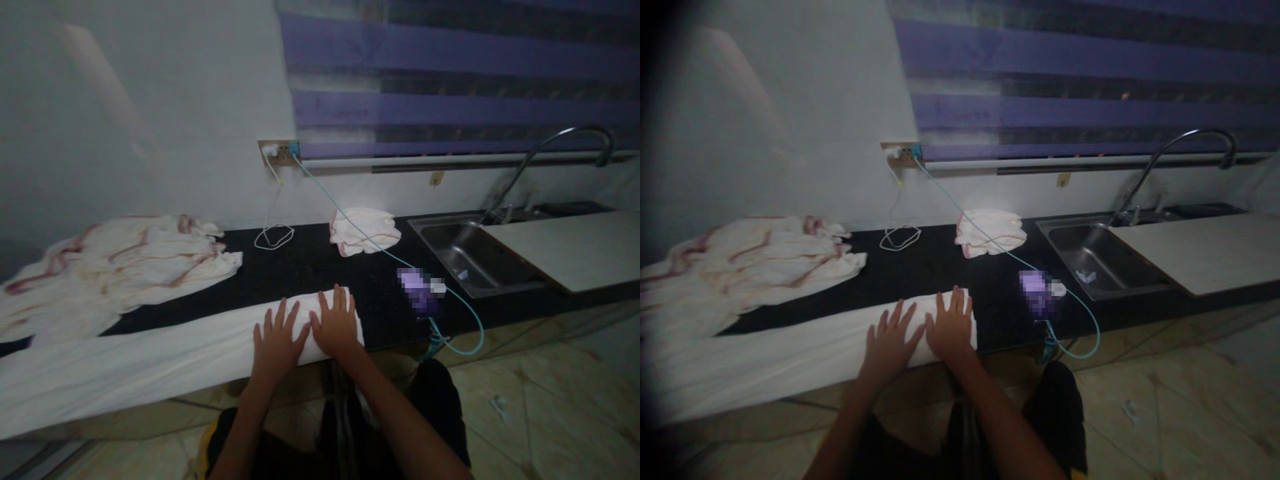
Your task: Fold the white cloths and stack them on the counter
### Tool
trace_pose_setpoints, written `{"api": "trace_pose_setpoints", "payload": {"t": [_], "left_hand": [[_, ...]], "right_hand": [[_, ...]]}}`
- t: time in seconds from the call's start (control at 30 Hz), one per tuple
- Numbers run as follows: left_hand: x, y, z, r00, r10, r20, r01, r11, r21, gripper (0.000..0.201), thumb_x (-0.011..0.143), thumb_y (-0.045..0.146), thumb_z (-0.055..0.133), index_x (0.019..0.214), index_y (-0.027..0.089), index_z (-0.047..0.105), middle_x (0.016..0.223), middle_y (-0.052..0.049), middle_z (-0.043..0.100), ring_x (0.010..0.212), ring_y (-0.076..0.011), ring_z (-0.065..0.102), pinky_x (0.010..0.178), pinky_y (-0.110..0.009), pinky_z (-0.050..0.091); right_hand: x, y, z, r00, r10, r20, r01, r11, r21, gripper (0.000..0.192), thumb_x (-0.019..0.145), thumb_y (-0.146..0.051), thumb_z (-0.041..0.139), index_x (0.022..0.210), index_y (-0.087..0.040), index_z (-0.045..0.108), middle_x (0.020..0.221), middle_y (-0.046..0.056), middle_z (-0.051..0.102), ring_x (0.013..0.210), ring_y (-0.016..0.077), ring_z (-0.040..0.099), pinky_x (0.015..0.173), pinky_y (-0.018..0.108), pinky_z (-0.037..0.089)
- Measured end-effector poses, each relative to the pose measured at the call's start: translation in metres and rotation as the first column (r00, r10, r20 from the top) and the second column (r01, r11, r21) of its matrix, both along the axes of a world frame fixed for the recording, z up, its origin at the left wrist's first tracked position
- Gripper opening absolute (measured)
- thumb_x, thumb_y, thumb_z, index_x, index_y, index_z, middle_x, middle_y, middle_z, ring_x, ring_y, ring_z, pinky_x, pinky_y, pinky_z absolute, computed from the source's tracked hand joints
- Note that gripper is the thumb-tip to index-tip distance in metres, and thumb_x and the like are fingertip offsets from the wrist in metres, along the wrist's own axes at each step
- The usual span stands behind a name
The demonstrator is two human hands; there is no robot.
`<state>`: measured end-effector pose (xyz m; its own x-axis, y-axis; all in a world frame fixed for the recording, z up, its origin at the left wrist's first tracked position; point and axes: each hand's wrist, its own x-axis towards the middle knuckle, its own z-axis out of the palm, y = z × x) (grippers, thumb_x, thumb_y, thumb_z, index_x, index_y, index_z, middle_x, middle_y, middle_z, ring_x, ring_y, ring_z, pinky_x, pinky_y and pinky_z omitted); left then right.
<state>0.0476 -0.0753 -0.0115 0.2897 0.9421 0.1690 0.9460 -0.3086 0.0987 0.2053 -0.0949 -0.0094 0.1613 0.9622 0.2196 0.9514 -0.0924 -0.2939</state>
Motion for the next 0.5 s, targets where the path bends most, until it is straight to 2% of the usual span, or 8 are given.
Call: {"api": "trace_pose_setpoints", "payload": {"t": [0.1, 0.23, 0.5], "left_hand": [[0.009, -0.005, 0.002, 0.998, -0.004, -0.06, 0.006, 1.0, 0.026, 0.06, 0.105, 0.047, 0.042, 0.161, 0.026, 0.042, 0.174, -0.009, 0.023, 0.155, -0.0437, 0.031, 0.12, -0.067, 0.032], [0.022, -0.009, 0.004, 0.998, -0.019, -0.052, 0.021, 0.999, 0.036, 0.06, 0.104, 0.046, 0.044, 0.16, 0.025, 0.045, 0.172, -0.01, 0.028, 0.153, -0.0437, 0.034, 0.12, -0.067, 0.033], [0.07, -0.012, -0.012, 0.999, -0.039, -0.005, 0.039, 0.995, 0.097, 0.064, 0.103, 0.049, 0.046, 0.161, 0.023, 0.044, 0.172, -0.012, 0.025, 0.152, -0.0485, 0.032, 0.117, -0.073, 0.032]], "right_hand": [[0.003, 0.0, 0.0, 1.0, -0.009, 0.022, 0.01, 1.0, -0.015, 0.069, 0.104, -0.054, 0.046, 0.16, -0.013, 0.044, 0.168, 0.027, 0.03, 0.158, 0.043, 0.024, 0.123, 0.061, 0.02], [0.016, -0.002, -0.001, 0.998, 0.01, 0.057, -0.008, 0.999, -0.045, 0.07, 0.104, -0.054, 0.045, 0.16, -0.011, 0.043, 0.165, 0.031, 0.032, 0.157, 0.0451, 0.024, 0.122, 0.062, 0.019], [0.068, -0.01, -0.001, 0.993, 0.027, 0.117, -0.02, 0.998, -0.064, 0.067, 0.106, -0.054, 0.042, 0.161, -0.016, 0.042, 0.167, 0.026, 0.033, 0.158, 0.0422, 0.023, 0.121, 0.059, 0.022]]}}
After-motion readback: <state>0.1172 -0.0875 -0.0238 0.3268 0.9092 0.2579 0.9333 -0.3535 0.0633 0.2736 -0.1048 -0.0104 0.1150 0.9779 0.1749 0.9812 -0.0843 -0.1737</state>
